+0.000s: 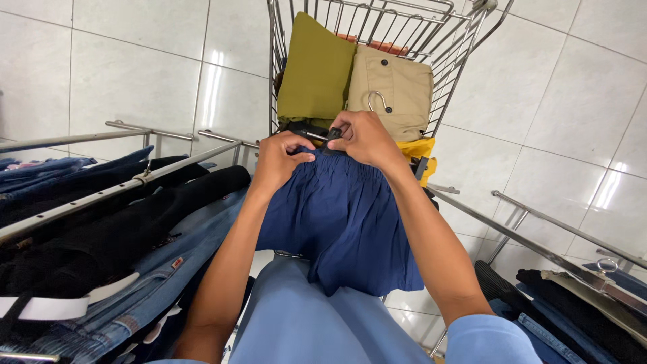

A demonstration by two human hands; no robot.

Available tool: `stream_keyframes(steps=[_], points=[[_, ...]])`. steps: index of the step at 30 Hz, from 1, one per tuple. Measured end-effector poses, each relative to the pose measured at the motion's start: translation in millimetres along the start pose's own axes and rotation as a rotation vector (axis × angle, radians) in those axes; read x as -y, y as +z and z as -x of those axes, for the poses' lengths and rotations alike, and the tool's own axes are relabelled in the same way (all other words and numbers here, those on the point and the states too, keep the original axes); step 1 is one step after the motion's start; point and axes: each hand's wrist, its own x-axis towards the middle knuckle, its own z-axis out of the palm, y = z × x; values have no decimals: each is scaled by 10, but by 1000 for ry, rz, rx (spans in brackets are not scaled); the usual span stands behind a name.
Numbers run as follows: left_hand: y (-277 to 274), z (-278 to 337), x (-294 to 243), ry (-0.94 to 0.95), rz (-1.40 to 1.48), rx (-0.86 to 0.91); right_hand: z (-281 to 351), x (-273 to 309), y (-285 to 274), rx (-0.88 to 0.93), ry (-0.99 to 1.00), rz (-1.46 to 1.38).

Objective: The person picks up different items of clothing from a shopping cart, displays them to the camera, and then hangs them onto a clothing rack one by one.

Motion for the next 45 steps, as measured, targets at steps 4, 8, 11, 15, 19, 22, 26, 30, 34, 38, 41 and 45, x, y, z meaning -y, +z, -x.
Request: stream_keyframes(steps=[4, 8, 11, 15, 19, 22, 26, 30, 34, 38, 41, 45], points=[[6, 36, -28, -30, -1, -42, 20, 57, 3, -19, -3, -50], [-4, 49, 37, -89, 18, -39, 2, 56, 108, -8, -25, -16], [-8, 49, 93, -190, -25, -13, -70, -39, 188, 0, -63, 20], [-7, 30, 208, -216, 80, -63, -79, -43, 240, 32, -70, 38], [21, 26, 197, -179, 111, -58, -80, -157, 207, 60, -70, -40], [36, 15, 195, -116, 101, -36, -64, -97, 183, 33, -71, -54], [37, -1, 314, -102, 115, 12, -45, -43, 115, 33, -63, -115], [74, -32, 501, -114, 358, -28, -78, -89, 207, 37, -68, -68], [65, -74, 789, -115, 340, -50, -118, -216, 315, 91, -63, -20], [-160, -35, 201, -56, 190, 62, 266, 146, 20, 175, -80, 8], [-180, -86, -143, 62, -155, -12, 742, 9, -284, -168, -213, -9], [426, -326, -637, 336, -301, 89, 1396, -866, -371, -478, 300, 177]])
